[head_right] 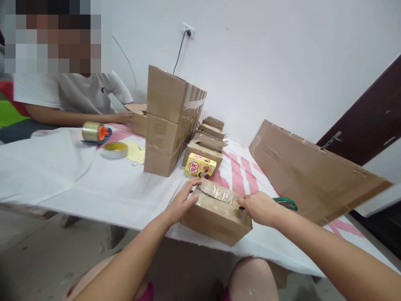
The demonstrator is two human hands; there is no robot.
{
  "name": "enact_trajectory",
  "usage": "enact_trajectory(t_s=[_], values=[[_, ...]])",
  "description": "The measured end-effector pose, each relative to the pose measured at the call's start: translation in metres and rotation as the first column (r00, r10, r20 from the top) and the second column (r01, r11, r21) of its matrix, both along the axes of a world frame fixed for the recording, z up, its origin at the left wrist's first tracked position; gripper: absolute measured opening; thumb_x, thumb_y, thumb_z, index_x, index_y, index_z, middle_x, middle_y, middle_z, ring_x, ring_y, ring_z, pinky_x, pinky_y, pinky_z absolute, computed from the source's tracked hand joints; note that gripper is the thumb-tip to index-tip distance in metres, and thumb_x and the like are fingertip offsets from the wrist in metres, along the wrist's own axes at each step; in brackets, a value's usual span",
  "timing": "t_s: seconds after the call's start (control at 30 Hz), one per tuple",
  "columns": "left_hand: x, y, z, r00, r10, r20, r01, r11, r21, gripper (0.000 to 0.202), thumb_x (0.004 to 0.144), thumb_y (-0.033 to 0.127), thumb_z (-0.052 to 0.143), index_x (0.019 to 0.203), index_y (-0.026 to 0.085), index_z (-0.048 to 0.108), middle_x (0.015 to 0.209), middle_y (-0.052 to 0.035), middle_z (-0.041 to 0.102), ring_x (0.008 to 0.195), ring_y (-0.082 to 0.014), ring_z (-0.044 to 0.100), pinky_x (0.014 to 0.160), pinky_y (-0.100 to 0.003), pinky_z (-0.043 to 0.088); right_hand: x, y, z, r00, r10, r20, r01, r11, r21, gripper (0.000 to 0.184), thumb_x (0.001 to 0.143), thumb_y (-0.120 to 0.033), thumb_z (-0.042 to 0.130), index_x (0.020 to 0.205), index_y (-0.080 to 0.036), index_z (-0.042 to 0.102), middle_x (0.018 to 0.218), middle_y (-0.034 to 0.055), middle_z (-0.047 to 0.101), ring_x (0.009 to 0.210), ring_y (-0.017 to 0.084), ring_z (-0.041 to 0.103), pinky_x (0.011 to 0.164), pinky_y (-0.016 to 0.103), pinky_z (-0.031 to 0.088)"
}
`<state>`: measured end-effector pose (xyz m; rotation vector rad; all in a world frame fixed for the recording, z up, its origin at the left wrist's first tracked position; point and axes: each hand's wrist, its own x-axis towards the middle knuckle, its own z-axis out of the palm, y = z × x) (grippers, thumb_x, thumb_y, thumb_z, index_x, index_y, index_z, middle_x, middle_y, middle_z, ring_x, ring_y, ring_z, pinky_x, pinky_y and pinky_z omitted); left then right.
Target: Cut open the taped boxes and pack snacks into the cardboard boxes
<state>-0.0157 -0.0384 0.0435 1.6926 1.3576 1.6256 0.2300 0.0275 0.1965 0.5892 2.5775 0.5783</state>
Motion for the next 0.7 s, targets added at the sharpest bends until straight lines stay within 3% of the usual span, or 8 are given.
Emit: enact_trajectory(t_s=[0.27,0.7], values=[[0.0,-0.001,0.001,0.999,-0.004,-0.038,0.005,1.0,0.022,0.043,0.084,0.03,0.044,0.125,0.02,0.046,0.139,-0.0129,0.042,0.131,-0.0288,0.038,0.105,-0.048,0.036,0.019,0.0,0.0,0.999,-0.044,-0.022,0.044,0.999,0.029,0.014,0.085,-0.012,0.049,0.094,-0.02,0.056,0.078,0.0044,0.069,0.072,0.022,0.067,0.056,0.028,0.032],[0.001,-0.004,0.004,1.0,0.025,-0.018,-0.024,0.998,0.057,0.04,0.083,0.032,0.048,0.121,0.02,0.046,0.133,-0.0127,0.047,0.125,-0.0289,0.044,0.103,-0.048,0.038,0.018,-0.004,0.007,0.993,-0.118,0.006,0.117,0.993,0.025,0.015,0.085,-0.011,0.05,0.092,-0.02,0.059,0.079,0.0056,0.069,0.072,0.021,0.067,0.056,0.027,0.033]])
